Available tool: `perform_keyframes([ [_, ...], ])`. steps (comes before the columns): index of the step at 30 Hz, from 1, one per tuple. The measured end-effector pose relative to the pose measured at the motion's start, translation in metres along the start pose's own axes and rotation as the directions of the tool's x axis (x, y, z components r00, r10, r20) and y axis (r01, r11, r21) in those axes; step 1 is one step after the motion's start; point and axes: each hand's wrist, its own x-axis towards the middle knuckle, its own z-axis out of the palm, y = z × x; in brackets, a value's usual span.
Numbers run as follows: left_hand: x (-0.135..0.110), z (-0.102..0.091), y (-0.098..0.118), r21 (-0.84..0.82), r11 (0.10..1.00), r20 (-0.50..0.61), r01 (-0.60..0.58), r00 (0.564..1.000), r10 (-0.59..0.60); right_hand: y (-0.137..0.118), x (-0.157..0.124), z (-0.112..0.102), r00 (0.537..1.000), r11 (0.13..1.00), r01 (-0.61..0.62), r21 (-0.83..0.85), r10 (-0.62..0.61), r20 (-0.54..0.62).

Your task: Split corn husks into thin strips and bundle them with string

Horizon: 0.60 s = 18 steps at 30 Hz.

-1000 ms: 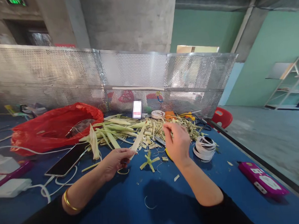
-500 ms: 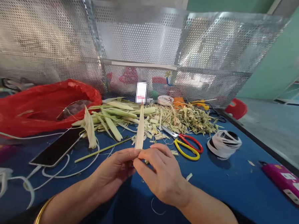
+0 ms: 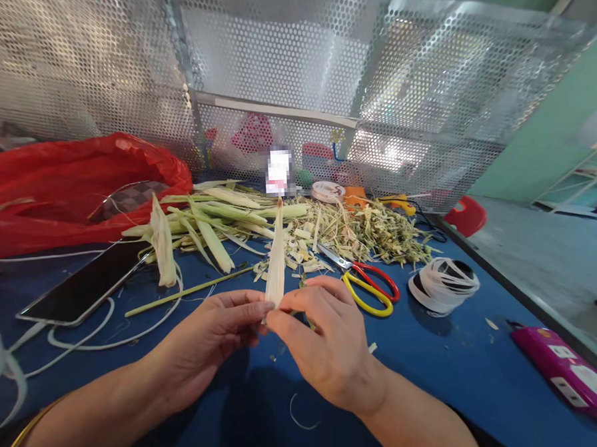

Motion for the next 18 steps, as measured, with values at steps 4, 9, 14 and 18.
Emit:
perform_keyframes([
  [4, 0.0015, -0.0018, -0.0013, -0.002, 1.0, 0.013, 0.003, 1.0, -0.003, 0.0, -0.0002, 0.0005, 1.0, 1.0, -0.003, 0.012, 0.002, 0.011],
  [9, 0.0012, -0.0018, -0.0006, 0.036, 0.999, 0.023, -0.017, 1.0, 0.017, 0.0005, -0.0013, 0.0018, 0.999, 0.997, -0.033, 0.072, 0.032, 0.012],
  [14, 0.0013, -0.001, -0.0026, 0.057, 0.995, 0.001, -0.077, 0.997, 0.077, -0.0009, -0.0046, 0.0037, 0.966, 0.94, -0.258, 0.224, 0.252, 0.056],
  [18, 0.0017, 0.0008, -0.0041, 0.087, 0.981, -0.029, -0.172, 0.984, 0.175, -0.0027, -0.0057, 0.0056, 0.906, 0.859, -0.422, 0.291, 0.408, 0.111],
])
